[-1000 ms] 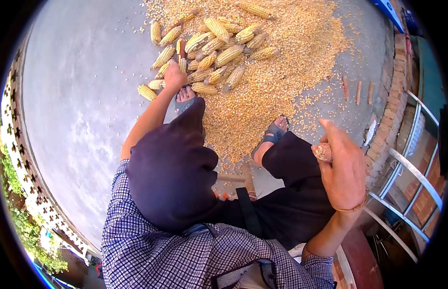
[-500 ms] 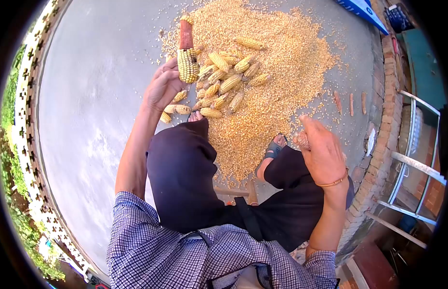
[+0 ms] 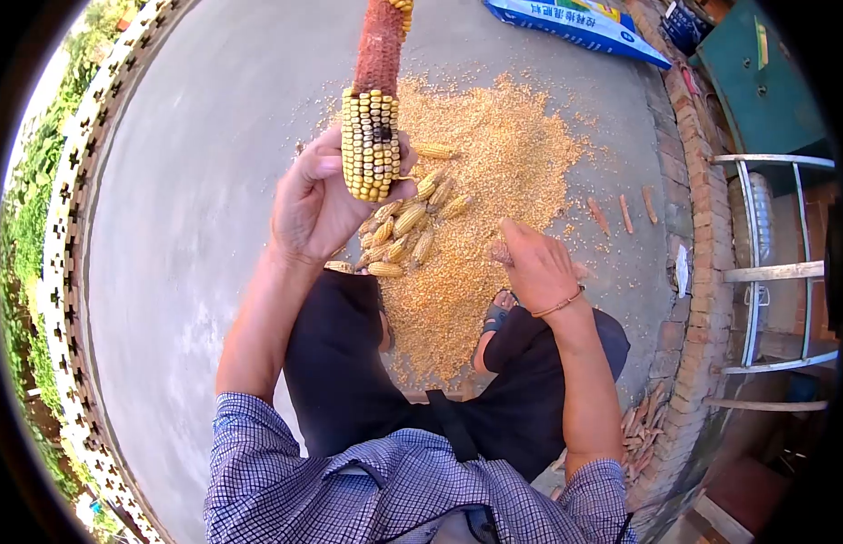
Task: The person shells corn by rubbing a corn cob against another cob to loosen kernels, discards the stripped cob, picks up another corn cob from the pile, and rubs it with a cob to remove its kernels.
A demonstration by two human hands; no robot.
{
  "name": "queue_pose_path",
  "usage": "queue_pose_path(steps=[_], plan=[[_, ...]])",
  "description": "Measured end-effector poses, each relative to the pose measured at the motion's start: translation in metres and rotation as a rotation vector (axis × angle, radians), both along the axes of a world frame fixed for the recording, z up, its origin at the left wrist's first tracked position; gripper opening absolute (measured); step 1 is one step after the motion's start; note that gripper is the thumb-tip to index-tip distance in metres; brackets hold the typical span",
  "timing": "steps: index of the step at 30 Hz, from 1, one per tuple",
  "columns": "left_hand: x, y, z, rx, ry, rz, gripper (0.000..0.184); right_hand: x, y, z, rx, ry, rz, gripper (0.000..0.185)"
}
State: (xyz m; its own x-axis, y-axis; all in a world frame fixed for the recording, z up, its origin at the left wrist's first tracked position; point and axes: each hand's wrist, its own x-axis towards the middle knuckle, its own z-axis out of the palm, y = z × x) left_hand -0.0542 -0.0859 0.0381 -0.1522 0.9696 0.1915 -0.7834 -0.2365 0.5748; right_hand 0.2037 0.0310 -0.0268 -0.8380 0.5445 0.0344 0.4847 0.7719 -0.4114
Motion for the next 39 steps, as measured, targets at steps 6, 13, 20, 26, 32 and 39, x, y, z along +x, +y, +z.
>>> queue_pose_path(steps=[6,13,20,26,32,39], plan=[[0.055,0.005,-0.003,0.025,-0.144,-0.174,0.050,-0.008,0.009,0.010,-0.072,0.459,-0.086,0.031],[0.101,-0.003,-0.010,-0.275,-0.123,-0.103,0.072,-0.021,0.020,0.051,-0.977,1.001,-0.258,0.035],[0.104,-0.008,-0.046,-0.224,-0.214,-0.338,0.070,-0.020,0.014,0.045,-1.130,1.071,-0.119,0.036],[0.099,-0.006,-0.052,-0.300,0.086,-0.340,0.071,-0.025,0.008,0.048,-1.154,1.059,-0.166,0.034],[0.105,-0.009,-0.057,-0.407,0.737,0.073,0.059,-0.024,0.003,0.036,-1.074,0.856,-0.195,0.045],[0.103,-0.008,-0.053,-0.435,0.319,-0.082,0.044,-0.031,0.004,0.028,-1.116,0.933,-0.302,0.040]])
